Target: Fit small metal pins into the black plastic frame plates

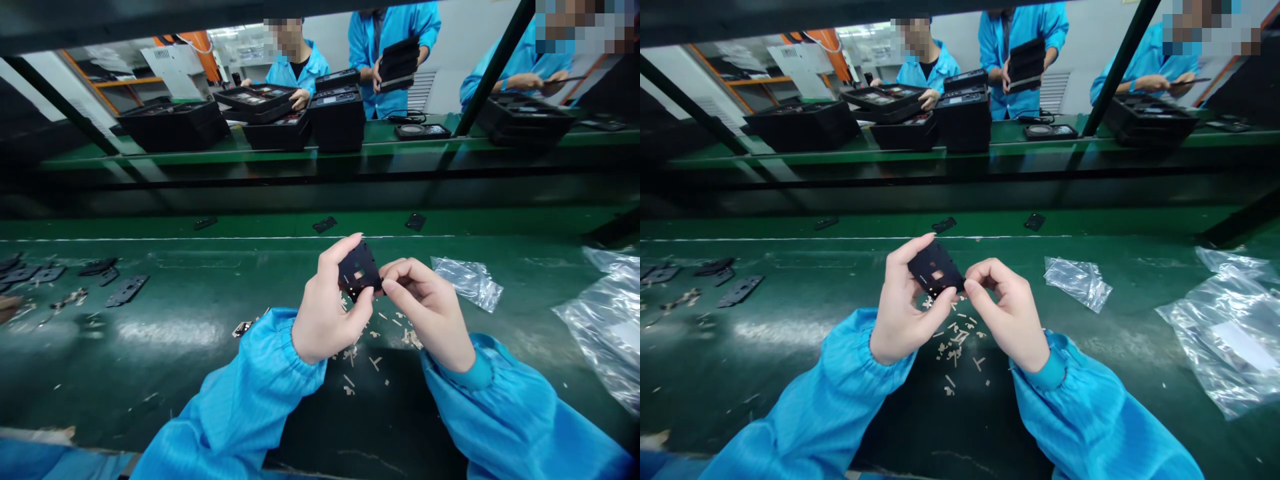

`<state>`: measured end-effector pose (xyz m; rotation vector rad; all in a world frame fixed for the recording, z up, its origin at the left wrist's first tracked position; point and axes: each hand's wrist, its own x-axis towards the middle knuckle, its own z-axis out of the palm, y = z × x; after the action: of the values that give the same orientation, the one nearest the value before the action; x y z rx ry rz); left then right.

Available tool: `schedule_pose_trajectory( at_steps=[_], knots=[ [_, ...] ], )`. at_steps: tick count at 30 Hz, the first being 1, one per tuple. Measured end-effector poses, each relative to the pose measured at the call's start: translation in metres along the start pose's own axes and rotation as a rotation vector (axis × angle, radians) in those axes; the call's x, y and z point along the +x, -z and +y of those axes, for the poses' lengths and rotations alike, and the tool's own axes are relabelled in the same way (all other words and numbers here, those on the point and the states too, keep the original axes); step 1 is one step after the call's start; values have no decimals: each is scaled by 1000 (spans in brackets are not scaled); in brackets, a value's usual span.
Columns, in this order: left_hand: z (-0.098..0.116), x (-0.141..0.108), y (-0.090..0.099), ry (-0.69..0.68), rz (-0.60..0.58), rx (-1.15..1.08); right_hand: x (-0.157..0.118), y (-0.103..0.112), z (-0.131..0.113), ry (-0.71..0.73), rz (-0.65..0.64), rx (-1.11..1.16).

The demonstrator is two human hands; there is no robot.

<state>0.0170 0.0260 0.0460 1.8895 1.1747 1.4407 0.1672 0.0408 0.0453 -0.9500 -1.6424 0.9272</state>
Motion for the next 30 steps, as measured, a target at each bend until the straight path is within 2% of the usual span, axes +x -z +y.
schedule_pose_trajectory(
  at_steps=[11, 19, 30],
  knots=[
    [1, -1, -1, 7, 4, -22, -1, -5, -3, 55, 76, -85],
    [1, 1, 1, 54, -19, -94, -1, -3, -4, 32, 41, -75],
    [1, 1, 1, 57, -26, -143, -2, -5, -5, 8, 72, -69]
  ],
)
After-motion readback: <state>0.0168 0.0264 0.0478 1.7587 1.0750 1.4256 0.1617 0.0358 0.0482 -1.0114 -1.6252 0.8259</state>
